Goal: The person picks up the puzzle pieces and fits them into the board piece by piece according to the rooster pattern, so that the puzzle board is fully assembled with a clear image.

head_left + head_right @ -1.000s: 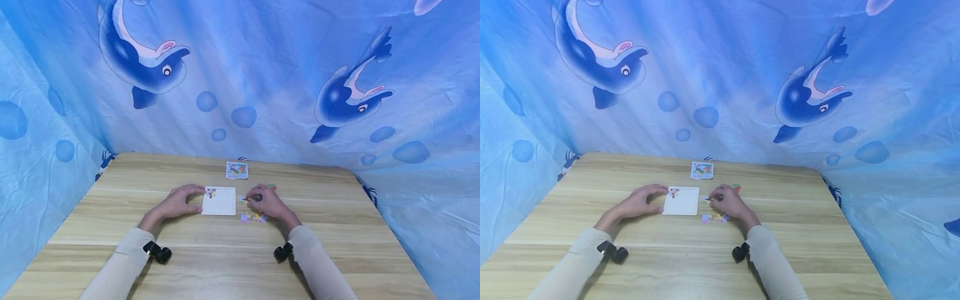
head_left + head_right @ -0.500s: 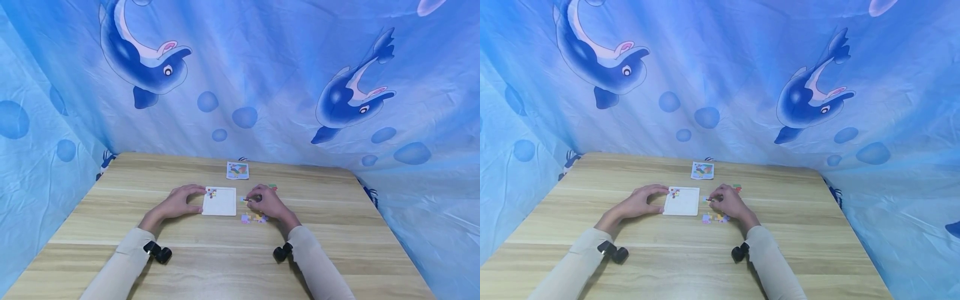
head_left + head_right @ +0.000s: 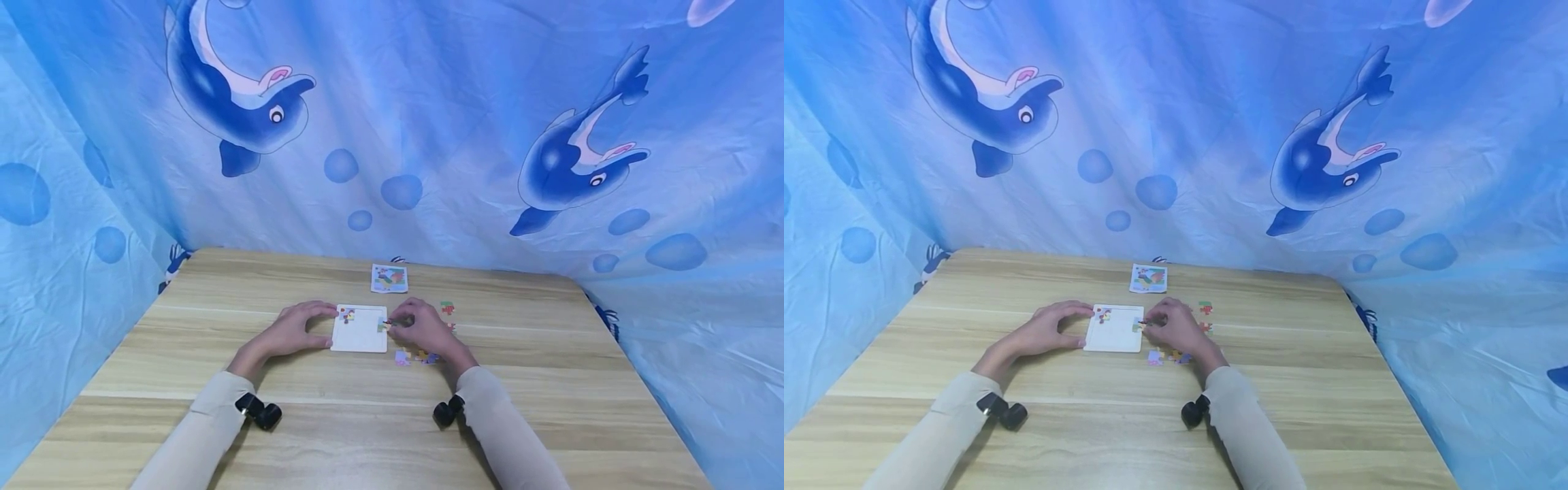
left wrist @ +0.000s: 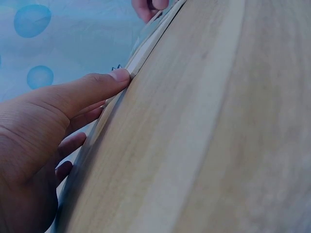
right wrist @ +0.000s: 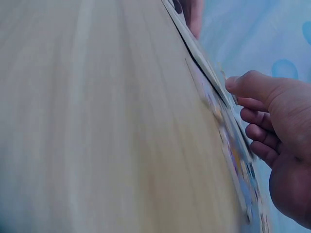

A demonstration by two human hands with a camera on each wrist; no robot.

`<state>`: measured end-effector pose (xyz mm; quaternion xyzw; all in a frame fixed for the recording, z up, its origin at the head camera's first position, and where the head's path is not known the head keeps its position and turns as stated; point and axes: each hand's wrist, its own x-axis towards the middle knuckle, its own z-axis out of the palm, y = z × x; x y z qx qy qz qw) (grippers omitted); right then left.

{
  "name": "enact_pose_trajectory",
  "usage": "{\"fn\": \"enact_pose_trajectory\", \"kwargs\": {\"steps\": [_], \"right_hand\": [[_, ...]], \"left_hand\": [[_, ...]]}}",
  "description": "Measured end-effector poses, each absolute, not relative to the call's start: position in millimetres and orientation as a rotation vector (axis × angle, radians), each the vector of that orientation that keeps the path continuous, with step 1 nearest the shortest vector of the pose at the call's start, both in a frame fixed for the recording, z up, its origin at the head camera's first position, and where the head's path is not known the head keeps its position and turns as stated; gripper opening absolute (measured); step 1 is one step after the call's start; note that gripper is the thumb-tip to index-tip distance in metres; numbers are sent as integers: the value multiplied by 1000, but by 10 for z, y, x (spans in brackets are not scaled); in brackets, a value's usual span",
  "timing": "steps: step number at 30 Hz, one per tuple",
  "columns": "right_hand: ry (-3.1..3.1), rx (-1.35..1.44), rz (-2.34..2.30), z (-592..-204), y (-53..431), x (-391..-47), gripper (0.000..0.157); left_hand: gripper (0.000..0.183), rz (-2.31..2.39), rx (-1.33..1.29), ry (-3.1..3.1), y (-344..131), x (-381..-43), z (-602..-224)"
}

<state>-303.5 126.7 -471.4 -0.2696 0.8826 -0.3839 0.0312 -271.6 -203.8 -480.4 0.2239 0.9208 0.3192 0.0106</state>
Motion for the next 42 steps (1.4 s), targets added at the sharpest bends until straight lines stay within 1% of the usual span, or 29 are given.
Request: {"fn": "enact_pose_trajectory", "kwargs": {"steps": [9,21,25,32,42], "right_hand": [[2740,-953,-1108,-4675,968,-3085,15],[2744,-986,-1098,-4727,599,-3159,18],[2730,-963,-1087,-4745,549,-3132,18],[2751,-953,-1030,-4763,505,-3105,22],[2750,-964,-999,-4789,489,-3119,21]], "left_hand": [[62,1000,688,2865,-2031,-2717,-4799],[62,1018,702,2855,-2039,-2732,-4785],[62,1014,710,2859,-2043,-2729,-4797],[63,1008,725,2869,-2039,-2726,-4803],[62,1007,723,2877,-2047,-2723,-4814]]}}
